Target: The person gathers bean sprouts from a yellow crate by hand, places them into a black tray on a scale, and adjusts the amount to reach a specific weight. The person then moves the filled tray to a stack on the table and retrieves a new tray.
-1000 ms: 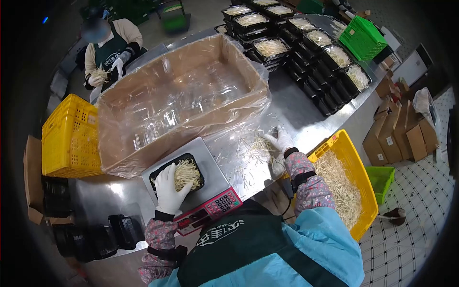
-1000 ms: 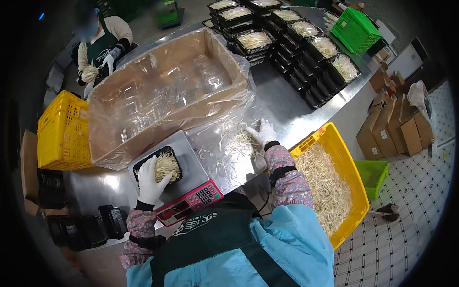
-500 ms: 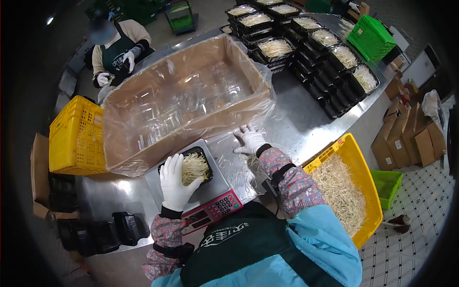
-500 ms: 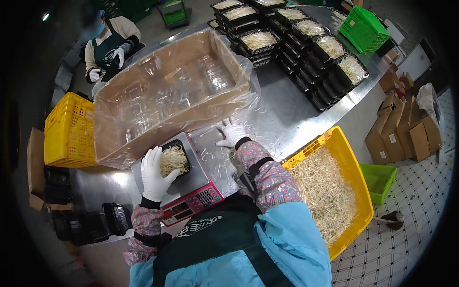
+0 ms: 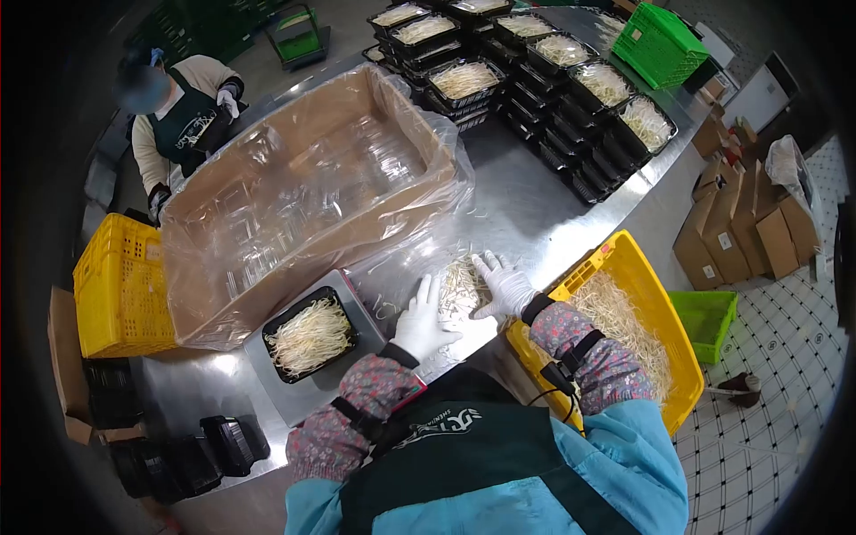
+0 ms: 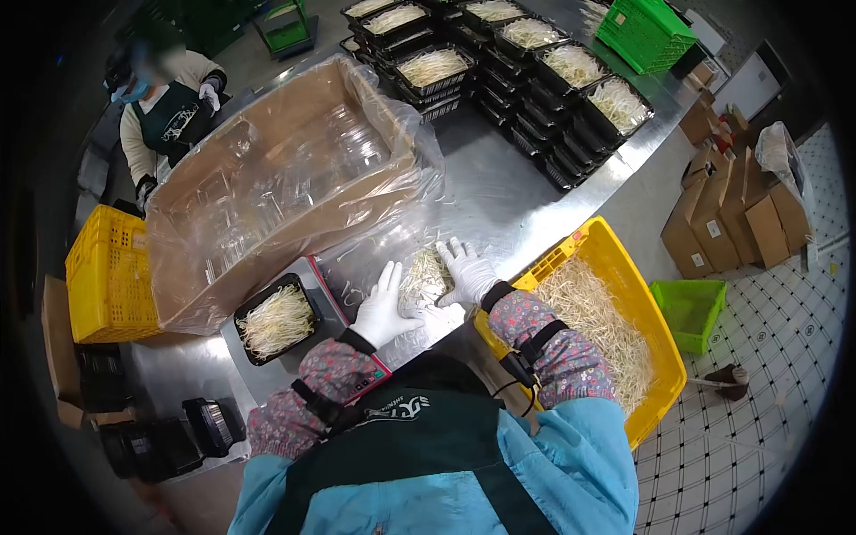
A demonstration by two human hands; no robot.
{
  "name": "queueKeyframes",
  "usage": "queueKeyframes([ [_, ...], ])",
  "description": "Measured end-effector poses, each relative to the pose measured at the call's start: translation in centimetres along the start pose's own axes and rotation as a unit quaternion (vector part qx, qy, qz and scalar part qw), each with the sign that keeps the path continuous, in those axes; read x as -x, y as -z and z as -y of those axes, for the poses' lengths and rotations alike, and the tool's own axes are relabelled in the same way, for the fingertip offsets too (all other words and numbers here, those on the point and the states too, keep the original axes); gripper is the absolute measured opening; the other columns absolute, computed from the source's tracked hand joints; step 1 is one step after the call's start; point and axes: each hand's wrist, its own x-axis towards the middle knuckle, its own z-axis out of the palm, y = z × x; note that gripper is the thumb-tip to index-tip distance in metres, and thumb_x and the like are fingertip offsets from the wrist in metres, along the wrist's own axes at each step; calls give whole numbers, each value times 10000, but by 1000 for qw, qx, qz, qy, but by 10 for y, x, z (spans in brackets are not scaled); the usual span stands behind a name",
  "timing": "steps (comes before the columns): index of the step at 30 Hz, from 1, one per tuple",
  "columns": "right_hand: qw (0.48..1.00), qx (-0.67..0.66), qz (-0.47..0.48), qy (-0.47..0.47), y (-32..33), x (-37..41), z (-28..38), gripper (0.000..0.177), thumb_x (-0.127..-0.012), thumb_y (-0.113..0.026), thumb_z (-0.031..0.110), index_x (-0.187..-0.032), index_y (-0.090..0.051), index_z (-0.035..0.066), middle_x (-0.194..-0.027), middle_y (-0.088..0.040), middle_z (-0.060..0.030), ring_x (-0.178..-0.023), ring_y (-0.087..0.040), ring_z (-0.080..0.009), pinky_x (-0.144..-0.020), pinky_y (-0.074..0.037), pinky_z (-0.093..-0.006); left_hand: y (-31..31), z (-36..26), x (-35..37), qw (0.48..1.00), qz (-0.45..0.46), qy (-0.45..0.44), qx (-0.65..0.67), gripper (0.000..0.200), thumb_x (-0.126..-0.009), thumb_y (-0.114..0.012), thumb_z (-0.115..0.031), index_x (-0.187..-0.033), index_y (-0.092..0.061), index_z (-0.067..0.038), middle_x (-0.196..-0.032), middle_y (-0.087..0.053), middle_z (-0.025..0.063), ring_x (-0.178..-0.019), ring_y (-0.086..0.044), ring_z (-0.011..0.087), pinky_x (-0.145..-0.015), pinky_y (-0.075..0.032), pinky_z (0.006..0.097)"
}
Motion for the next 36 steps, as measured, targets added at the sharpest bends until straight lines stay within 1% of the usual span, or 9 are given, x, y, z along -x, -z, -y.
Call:
queueKeyframes([
  [6, 997, -68, -23, -33, -18, -21, -2, 1071, -618, -891, 374, -1483, -370, 17, -1386, -502, -257, -1219, -554, -416, -998, -486, -463, -43, 25, -66, 992, 38, 71, -96, 852, -670, -856, -321, -1393, -487, -63, -1338, -520, 191, -1124, -603, 364, -895, -534, 461],
  [7, 990, -86, -113, 8, -41, -28, -21, 711, -706, -833, 306, -1309, -567, 38, -1211, -619, -214, -1068, -631, -378, -912, -519, -425, -54, 41, -69, 994, 28, 67, -76, 721, -691, -837, -305, -1318, -565, -72, -1257, -573, 176, -1077, -628, 358, -883, -536, 461],
  [9, 986, -123, -114, -1, -55, -36, -39, 523, -747, -797, 281, -1197, -643, 62, -1131, -657, -193, -1022, -651, -365, -889, -527, -426, -65, 54, -71, 995, -33, 71, -59, 265, -795, -735, -241, -1012, -733, -89, -993, -677, 143, -913, -677, 355, -842, -541, 465],
  [11, 980, -134, -150, -8, -59, -40, -50, 264, -808, -744, 261, -1003, -726, 85, -941, -715, -164, -911, -682, -366, -840, -538, -432, -70, 59, -68, 995, -2, 56, -87, 223, -824, -699, -232, -990, -728, -86, -966, -674, 146, -900, -675, 361, -825, -540, 469],
  [15, 964, -236, -83, -90, -31, -48, -69, 279, -817, -724, 272, -973, -725, 40, -906, -715, -213, -854, -690, -401, -775, -548, -444, -66, 56, -54, 998, -29, -42, -38, 190, -832, -667, -199, -963, -712, -70, -952, -669, 140, -914, -665, 358, -792, -527, 479],
  [19, 960, -267, -82, -25, -9, -45, -38, 324, -840, -751, 302, -1000, -720, 23, -834, -713, -203, -769, -711, -336, -706, -549, -400, -55, 28, -46, 987, -112, -113, 5, 230, -821, -649, -162, -1030, -716, -94, -994, -670, 121, -938, -650, 335, -868, -516, 464],
  [22, 978, -157, -75, 113, -29, -45, -29, 558, -783, -799, 357, -1207, -659, 22, -1109, -670, -228, -1061, -641, -386, -929, -510, -429, -56, 32, -41, 985, -139, -98, 4, 294, -814, -690, -185, -1079, -719, -62, -1081, -690, 136, -981, -669, 334, -869, -538, 398],
  [28, 990, -76, -75, 90, -19, -22, 2, 829, -653, -880, 378, -1308, -550, -7, -1250, -590, -219, -1207, -567, -355, -959, -500, -440, 0, 10, 22, 975, -40, -21, 219, 325, -853, -746, -161, -1156, -705, -52, -1133, -704, 99, -922, -690, 205, -806, -552, 290],
  [36, 986, -151, -56, 30, -46, -47, -5, 384, -882, -700, 335, -1137, -708, 48, -976, -710, -203, -931, -678, -379, -844, -534, -436, 69, -3, 113, 941, -123, -1, 315, 283, -881, -714, -57, -1160, -696, -13, -1156, -689, 123, -1028, -682, 222, -885, -546, 311],
])
